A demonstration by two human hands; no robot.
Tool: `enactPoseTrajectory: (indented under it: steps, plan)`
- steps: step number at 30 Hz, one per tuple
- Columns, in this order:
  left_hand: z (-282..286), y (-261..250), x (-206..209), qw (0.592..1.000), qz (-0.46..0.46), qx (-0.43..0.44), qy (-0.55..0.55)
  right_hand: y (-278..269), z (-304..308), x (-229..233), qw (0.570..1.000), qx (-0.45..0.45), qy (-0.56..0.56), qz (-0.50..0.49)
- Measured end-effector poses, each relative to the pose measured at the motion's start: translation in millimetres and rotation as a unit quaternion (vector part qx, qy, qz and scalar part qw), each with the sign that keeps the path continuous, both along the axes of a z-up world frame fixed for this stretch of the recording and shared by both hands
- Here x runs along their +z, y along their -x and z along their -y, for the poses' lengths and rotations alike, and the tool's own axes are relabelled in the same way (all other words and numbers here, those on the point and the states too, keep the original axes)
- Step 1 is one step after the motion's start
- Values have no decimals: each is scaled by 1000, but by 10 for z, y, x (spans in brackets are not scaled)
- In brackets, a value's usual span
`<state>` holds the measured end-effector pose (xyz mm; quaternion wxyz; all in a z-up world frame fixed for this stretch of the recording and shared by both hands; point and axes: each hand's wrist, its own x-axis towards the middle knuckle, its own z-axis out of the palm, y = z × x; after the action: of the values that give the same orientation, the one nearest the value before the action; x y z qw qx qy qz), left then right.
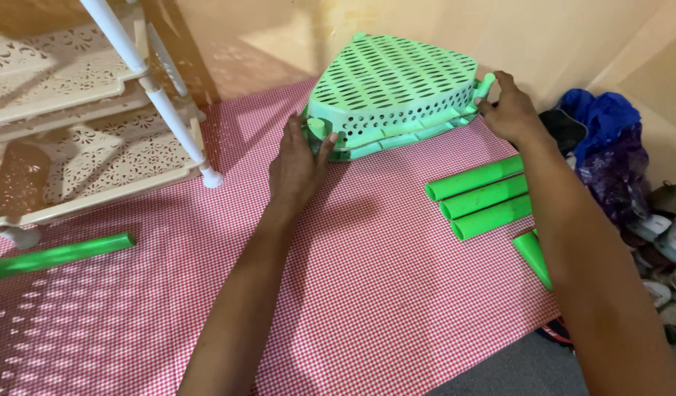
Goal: The person assembles a green plastic dish rack by inserting green cylindrical rods into slots on the side panels and base. They repeatedly insert and remove rods to test fit, then place the assembled side panels and base on the table.
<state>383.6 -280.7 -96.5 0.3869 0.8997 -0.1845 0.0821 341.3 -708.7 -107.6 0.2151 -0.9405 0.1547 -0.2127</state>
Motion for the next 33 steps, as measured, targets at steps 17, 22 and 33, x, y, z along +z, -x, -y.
enactPoseTrajectory:
  steps: [17,22,33]
  plan:
    - [-56,892,770,952,248,-69,-167,1268,-1506,1210,982,34,150,112]
    - [-279,1543,1042,939,321,-71,-104,1764,-2127,1456,964,75,170,188]
    - [-1161,2666,1346,923,364,-71,-101,2730,-3458,1603,927,147,183,294]
